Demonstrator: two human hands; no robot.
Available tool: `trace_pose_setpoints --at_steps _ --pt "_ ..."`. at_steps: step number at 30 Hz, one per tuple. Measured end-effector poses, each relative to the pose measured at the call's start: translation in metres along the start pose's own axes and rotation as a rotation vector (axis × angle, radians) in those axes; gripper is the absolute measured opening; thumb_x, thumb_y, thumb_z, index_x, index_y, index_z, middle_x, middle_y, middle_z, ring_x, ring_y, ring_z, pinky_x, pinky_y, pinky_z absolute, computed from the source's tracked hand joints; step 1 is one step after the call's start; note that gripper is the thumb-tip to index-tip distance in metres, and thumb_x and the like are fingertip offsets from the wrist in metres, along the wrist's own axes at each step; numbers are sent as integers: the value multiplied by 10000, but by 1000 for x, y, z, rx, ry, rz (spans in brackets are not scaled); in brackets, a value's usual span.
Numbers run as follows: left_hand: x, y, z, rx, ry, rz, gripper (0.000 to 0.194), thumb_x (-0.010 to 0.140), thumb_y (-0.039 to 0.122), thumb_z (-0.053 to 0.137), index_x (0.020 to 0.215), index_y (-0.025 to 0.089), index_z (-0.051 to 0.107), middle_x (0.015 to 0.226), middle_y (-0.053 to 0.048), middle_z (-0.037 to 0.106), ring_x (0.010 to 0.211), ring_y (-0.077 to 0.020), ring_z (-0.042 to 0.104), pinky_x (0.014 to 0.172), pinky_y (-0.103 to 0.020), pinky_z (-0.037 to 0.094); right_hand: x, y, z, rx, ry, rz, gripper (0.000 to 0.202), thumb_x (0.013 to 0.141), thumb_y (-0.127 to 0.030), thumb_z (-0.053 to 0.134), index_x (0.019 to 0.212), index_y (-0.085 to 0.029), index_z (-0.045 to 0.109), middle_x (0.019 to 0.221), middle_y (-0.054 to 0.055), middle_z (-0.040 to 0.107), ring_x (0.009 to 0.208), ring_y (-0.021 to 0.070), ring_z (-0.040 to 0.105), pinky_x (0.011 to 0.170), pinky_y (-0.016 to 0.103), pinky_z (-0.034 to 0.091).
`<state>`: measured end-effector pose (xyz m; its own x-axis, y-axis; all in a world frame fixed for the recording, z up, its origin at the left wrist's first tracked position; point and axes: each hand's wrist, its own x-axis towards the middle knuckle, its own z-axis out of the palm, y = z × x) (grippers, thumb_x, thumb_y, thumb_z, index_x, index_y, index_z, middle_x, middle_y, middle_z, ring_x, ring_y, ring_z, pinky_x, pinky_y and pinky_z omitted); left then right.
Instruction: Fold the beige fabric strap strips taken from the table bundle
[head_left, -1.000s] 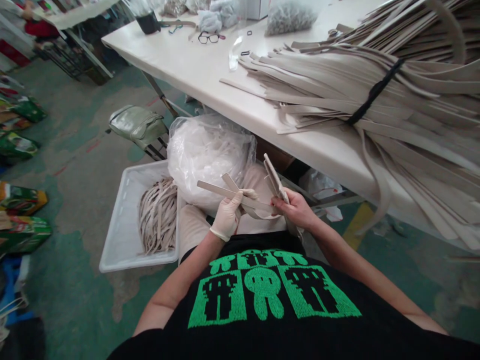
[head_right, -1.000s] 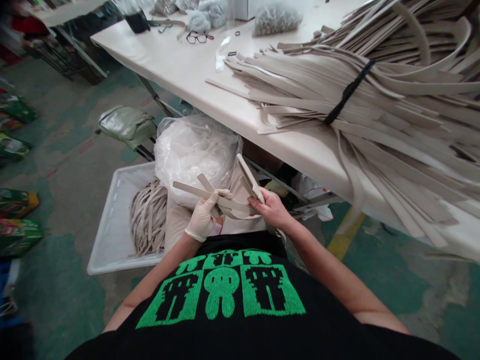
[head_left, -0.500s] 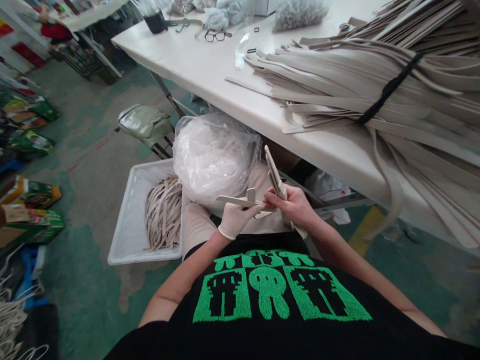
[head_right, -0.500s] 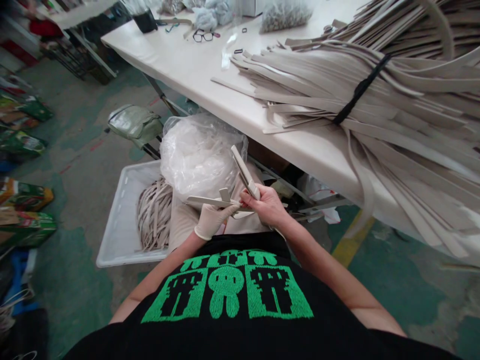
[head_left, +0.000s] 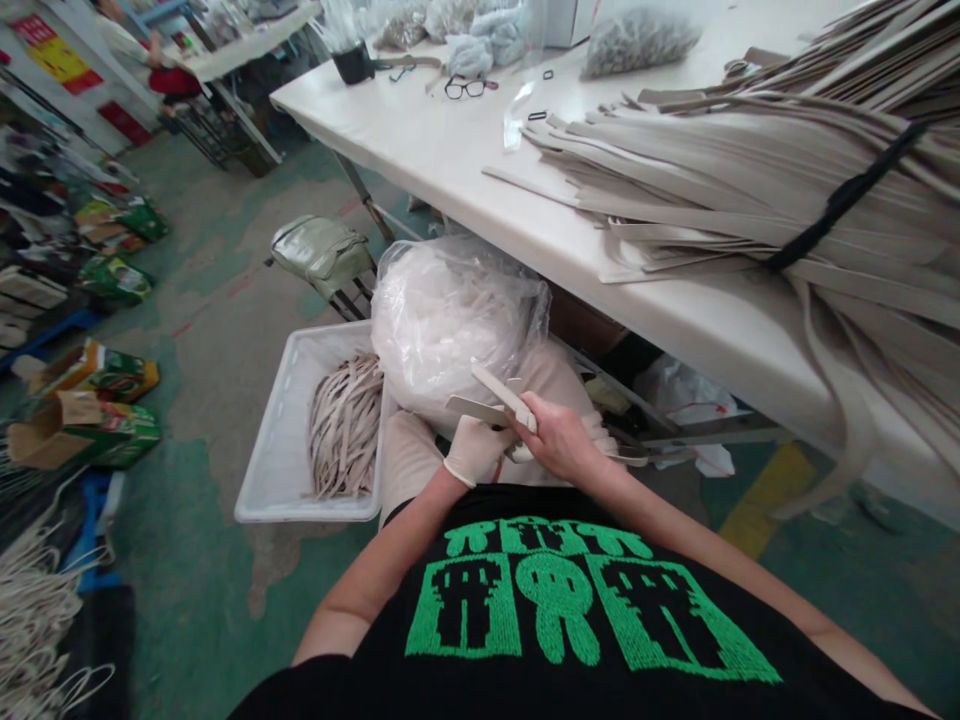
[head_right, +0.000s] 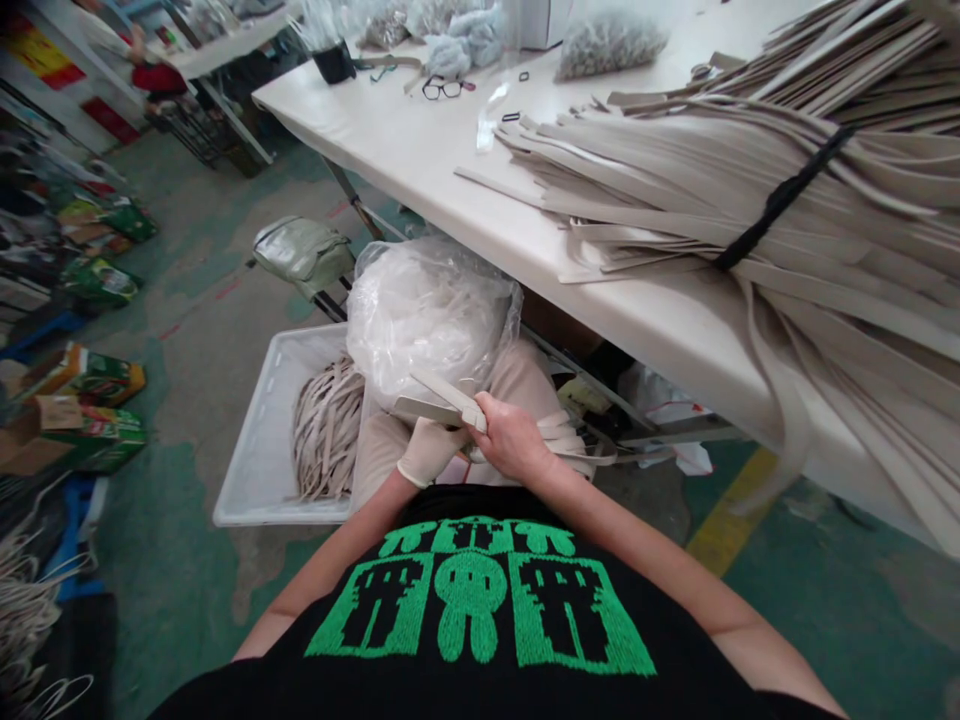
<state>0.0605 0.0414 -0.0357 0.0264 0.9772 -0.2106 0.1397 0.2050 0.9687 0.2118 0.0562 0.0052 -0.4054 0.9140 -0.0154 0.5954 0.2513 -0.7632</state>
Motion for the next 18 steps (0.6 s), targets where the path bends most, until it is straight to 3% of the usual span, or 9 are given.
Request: trace_pose_setpoints --at_steps 2,5,7,10,14,18 --pt "2 0 -6 -20 -33 31 144 649 222 804 602 206 669 620 -19 661 655 -180 595 688 -313 501 2 2 3 -68 -42 13 184 931 -361 523 873 -200 589 763 78 654 668 211 565 605 294 323" --pt "1 3 -18 -83 -121 17 161 601 220 849 712 199 734 764 -50 733 782 -215 648 756 -329 529 5 10 -4 73 -119 28 256 881 -443 611 800 -200 598 727 33 638 657 180 548 597 273 335" --pt "0 7 -28 -136 -126 -65 264 598 302 873 798 173 759 812 -54 749 765 -201 656 728 -317 530 6 17 -14 238 -159 63 269 788 -450 713 823 -194 636 731 5 639 665 170 549 596 264 363" --pt "4 12 -40 -307 -23 -219 433 627 493 852 853 133 769 747 -60 736 659 -159 646 620 -266 500 7 25 -27 383 -168 98 356 677 -386 801 950 -187 687 835 8 682 712 180 572 620 268 413" --pt "15 10 -33 -601 99 -276 556 557 585 871 858 130 759 725 -63 728 628 -148 645 540 -230 466 9 25 -20 366 -175 83 269 731 -372 752 922 -189 704 760 2 678 669 180 574 604 271 424" --pt "24 8 -19 -640 84 -236 538 567 576 880 858 141 755 765 -61 740 679 -171 666 623 -267 515 10 23 -7 322 -121 44 216 824 -395 653 753 -191 657 677 12 669 625 175 576 568 266 406"
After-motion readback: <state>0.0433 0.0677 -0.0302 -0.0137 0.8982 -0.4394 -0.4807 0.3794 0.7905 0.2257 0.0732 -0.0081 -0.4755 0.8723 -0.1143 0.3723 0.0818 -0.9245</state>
